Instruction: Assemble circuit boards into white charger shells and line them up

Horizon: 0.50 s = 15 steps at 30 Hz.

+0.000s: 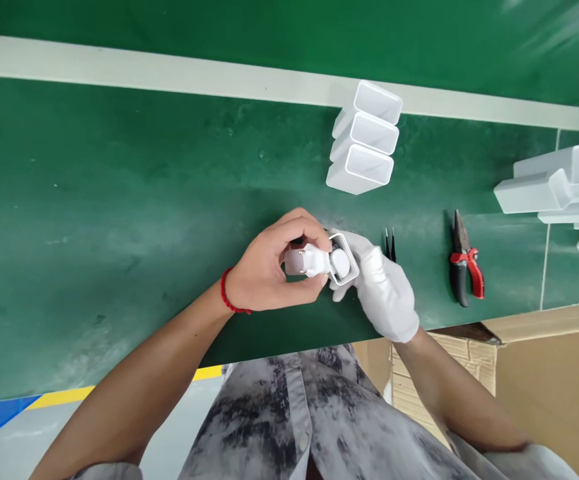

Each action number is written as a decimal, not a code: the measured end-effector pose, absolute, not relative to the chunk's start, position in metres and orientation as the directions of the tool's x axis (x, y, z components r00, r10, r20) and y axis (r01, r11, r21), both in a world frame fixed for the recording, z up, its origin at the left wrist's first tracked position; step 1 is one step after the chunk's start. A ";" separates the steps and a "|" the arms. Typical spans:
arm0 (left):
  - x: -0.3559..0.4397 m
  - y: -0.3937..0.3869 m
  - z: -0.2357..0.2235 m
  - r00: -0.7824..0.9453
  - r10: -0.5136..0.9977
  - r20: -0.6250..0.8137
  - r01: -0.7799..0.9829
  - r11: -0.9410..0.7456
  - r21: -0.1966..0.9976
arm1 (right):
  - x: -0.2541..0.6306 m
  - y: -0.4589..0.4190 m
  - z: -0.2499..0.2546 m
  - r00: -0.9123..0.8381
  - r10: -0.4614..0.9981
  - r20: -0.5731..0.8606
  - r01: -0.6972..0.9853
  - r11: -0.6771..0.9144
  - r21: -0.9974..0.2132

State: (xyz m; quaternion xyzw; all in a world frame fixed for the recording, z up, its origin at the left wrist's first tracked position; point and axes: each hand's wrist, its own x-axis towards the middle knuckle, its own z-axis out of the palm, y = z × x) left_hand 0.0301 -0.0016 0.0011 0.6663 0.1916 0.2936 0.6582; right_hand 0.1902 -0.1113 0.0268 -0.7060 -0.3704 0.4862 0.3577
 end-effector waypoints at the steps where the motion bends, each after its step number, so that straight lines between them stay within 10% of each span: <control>1: 0.030 -0.002 0.001 0.751 0.644 0.145 -0.132 -0.069 0.989 | 0.192 -0.110 0.028 0.243 0.857 -0.454 0.110 -0.489 -0.865; 15: 0.031 -0.002 -0.003 0.744 0.638 0.199 -0.202 -0.070 0.977 | 0.189 -0.104 0.023 0.301 0.861 -0.411 0.102 -0.457 -0.884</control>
